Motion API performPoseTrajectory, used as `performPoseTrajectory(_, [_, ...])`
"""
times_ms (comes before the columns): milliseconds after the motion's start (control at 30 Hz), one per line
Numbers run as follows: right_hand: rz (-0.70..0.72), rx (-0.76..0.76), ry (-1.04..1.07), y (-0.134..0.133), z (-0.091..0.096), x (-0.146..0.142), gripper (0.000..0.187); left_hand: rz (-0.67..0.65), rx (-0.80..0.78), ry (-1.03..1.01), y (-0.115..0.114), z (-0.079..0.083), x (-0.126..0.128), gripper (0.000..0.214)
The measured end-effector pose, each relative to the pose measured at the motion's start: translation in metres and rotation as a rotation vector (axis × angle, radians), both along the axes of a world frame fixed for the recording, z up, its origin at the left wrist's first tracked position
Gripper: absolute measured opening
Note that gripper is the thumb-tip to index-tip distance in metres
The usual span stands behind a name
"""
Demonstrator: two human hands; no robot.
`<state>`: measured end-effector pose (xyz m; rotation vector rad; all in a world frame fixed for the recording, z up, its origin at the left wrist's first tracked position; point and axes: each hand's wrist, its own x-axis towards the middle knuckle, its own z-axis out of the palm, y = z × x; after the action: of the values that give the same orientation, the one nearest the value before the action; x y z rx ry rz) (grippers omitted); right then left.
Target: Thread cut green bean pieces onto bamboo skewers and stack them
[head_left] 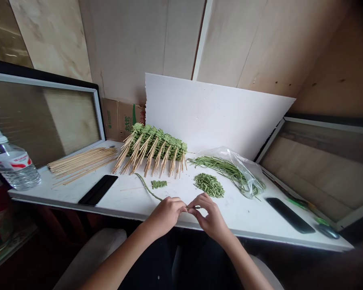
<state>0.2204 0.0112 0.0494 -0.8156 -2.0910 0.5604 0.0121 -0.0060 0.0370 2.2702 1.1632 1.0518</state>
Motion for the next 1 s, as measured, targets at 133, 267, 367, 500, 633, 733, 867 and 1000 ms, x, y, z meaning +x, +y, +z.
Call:
performPoseTrajectory(133, [-0.004,-0.017,0.114,-0.001,-0.013,-0.007,0.017,-0.037,-0.018,-0.035,-0.002,-0.002,0.004,0.027])
performPoseTrajectory(267, [0.048,-0.208,0.341,0.004,-0.027,-0.012,0.021,-0.092,-0.109,-0.155,-0.001,-0.001,0.001,0.027])
performPoseTrajectory(367, [-0.089,-0.188,0.295,0.018,-0.029,0.000,0.023,-0.059,-0.148,-0.174,0.002,0.002,-0.005,0.027])
performPoseTrajectory(500, [-0.412,-0.022,0.028,0.047,-0.039,0.033,0.037,0.015,-0.137,-0.177,0.005,0.001,-0.008,0.035])
performPoseTrajectory(633, [-0.527,0.016,-0.080,0.068,-0.063,0.056,0.041,0.008,-0.128,-0.141,0.005,-0.005,-0.005,0.036])
performPoseTrajectory(733, [-0.533,0.060,-0.121,0.073,-0.074,0.059,0.038,-0.015,-0.129,-0.130,0.004,-0.008,-0.003,0.035])
performPoseTrajectory(867, [-0.523,0.121,-0.148,0.070,-0.067,0.056,0.046,-0.014,-0.118,-0.157,0.007,-0.010,-0.004,0.030])
performPoseTrajectory(1000, [-0.430,0.025,-0.069,0.053,-0.039,0.043,0.050,0.018,-0.070,-0.240,0.013,-0.015,-0.003,0.020])
